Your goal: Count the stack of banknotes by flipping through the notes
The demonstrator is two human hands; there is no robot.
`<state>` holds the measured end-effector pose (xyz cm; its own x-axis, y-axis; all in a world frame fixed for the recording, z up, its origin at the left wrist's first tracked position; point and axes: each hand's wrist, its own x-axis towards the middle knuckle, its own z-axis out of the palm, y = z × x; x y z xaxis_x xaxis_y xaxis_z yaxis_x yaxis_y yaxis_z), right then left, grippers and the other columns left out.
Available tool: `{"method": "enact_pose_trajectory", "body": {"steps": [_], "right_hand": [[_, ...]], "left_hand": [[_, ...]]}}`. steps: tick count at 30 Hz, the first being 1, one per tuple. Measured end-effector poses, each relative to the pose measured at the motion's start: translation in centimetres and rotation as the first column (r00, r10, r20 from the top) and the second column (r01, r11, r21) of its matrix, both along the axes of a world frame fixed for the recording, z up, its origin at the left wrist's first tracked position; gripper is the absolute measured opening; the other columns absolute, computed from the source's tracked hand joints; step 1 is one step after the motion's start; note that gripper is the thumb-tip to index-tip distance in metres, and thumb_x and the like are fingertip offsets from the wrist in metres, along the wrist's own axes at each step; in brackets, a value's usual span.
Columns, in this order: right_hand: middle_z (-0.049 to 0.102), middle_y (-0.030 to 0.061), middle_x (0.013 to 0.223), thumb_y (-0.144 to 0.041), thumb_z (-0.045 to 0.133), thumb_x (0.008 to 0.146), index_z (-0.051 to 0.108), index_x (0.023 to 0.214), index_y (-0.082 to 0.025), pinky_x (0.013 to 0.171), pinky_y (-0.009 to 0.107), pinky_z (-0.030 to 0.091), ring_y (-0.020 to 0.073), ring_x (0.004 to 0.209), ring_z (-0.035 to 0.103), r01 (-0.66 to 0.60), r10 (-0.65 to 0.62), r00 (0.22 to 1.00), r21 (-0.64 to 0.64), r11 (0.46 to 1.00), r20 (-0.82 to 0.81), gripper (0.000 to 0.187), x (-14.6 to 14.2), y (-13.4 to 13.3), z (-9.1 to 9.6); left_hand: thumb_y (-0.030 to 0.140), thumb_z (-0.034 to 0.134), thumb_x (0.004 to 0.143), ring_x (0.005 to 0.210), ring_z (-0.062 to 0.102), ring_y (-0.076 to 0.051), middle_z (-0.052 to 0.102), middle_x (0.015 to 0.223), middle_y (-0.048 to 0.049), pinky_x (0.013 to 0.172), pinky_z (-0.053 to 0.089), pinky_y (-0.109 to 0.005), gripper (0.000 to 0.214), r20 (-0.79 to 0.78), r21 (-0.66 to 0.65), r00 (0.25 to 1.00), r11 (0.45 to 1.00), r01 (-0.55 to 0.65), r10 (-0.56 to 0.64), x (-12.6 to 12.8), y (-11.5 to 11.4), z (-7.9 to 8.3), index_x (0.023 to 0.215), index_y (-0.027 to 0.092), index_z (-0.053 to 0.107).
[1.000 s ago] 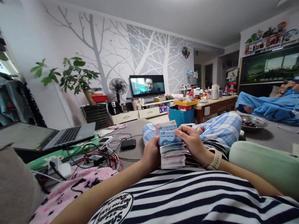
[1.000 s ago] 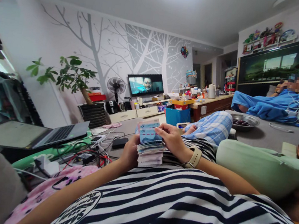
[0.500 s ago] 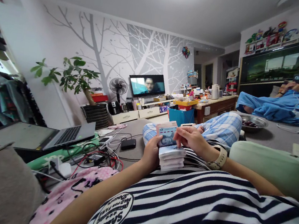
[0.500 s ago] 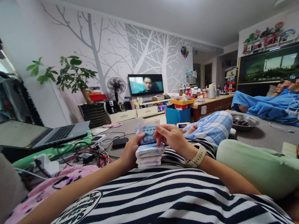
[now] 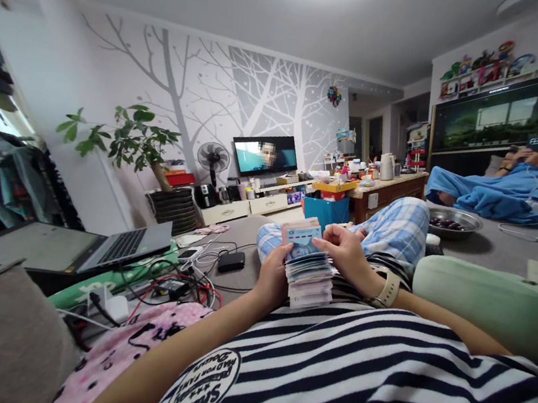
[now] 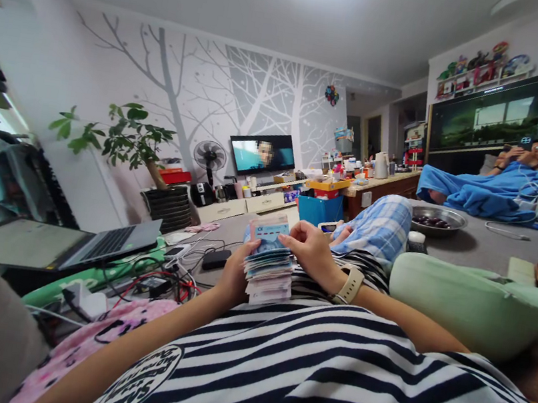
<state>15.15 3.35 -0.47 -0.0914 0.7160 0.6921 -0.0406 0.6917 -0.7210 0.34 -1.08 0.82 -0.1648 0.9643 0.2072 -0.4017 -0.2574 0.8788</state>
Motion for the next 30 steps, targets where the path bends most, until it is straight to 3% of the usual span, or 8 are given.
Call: {"method": "enact_pose_trajectory", "body": {"steps": [6, 11, 15, 21, 25, 30], "right_hand": [[0.051, -0.0044, 0.060, -0.047, 0.071, 0.070, 0.049, 0.074, -0.019, 0.049, 0.024, 0.032, 0.0106, 0.052, 0.045, 0.015, -0.016, 1.000, -0.034, 0.999, -0.023, 0.035, -0.1, 0.5, -0.2], [0.054, -0.0034, 0.061, -0.046, 0.070, 0.070, 0.050, 0.075, -0.019, 0.050, 0.024, 0.035, 0.0121, 0.054, 0.049, 0.004, -0.006, 0.999, -0.043, 0.999, -0.037, 0.034, -0.2, 0.9, -0.4], [0.052, -0.0043, 0.060, -0.042, 0.071, 0.070, 0.050, 0.074, -0.020, 0.049, 0.024, 0.035, 0.0117, 0.052, 0.047, 0.015, -0.016, 0.999, -0.036, 0.999, -0.035, 0.031, -0.1, 1.4, -0.7], [0.049, -0.0049, 0.060, -0.038, 0.070, 0.071, 0.050, 0.073, -0.019, 0.049, 0.024, 0.035, 0.0108, 0.052, 0.044, 0.055, -0.055, 0.998, 0.002, 0.998, -0.036, 0.027, 0.0, 1.1, -0.7], [0.049, -0.0042, 0.061, -0.036, 0.068, 0.074, 0.052, 0.073, -0.019, 0.051, 0.024, 0.035, 0.0111, 0.055, 0.045, 0.061, -0.060, 0.998, 0.046, 0.997, -0.036, 0.024, 0.0, 0.2, -0.6], [0.051, -0.0021, 0.065, -0.037, 0.062, 0.080, 0.054, 0.073, -0.018, 0.054, 0.024, 0.036, 0.0115, 0.058, 0.044, 0.144, -0.147, 0.989, 0.151, 0.978, 0.007, 0.021, 0.2, -1.0, -0.5]], "left_hand": [[0.020, 0.063, 0.067, 0.052, 0.052, -0.012, 0.059, 0.052, 0.0022, 0.060, 0.044, -0.025, 0.008, -0.011, 0.002, 1.000, 1.000, 0.003, -0.003, 0.4, -0.6, 0.3, 0.069, 0.014, 0.068], [0.027, 0.067, 0.066, 0.068, 0.063, -0.020, 0.065, 0.059, -0.0010, 0.071, 0.048, -0.031, 0.017, -0.029, -0.016, 0.998, 0.998, 0.061, -0.061, 0.3, 0.0, -0.3, 0.077, 0.014, 0.069], [0.029, 0.064, 0.071, 0.075, 0.063, -0.022, 0.066, 0.061, -0.0022, 0.075, 0.048, -0.031, 0.016, -0.035, -0.022, 0.999, 0.999, 0.025, -0.026, 0.6, -0.2, -0.1, 0.073, 0.014, 0.070], [0.017, 0.060, 0.073, 0.067, 0.059, -0.017, 0.063, 0.056, -0.0010, 0.071, 0.045, -0.026, 0.014, -0.094, 0.006, 0.987, 0.992, -0.127, 0.127, 0.7, -0.9, 0.3, 0.063, 0.015, 0.069], [0.014, 0.062, 0.070, 0.062, 0.057, -0.015, 0.062, 0.055, 0.0006, 0.067, 0.045, -0.024, 0.010, -0.115, 0.012, 0.986, 0.992, -0.122, 0.122, 0.6, -0.5, 0.1, 0.063, 0.016, 0.069], [0.021, 0.061, 0.072, 0.064, 0.060, -0.017, 0.060, 0.051, 0.0006, 0.065, 0.048, -0.026, 0.010, -0.011, -0.050, 0.997, 0.996, -0.078, 0.077, 0.5, 0.4, -0.3, 0.067, 0.015, 0.068]]}}
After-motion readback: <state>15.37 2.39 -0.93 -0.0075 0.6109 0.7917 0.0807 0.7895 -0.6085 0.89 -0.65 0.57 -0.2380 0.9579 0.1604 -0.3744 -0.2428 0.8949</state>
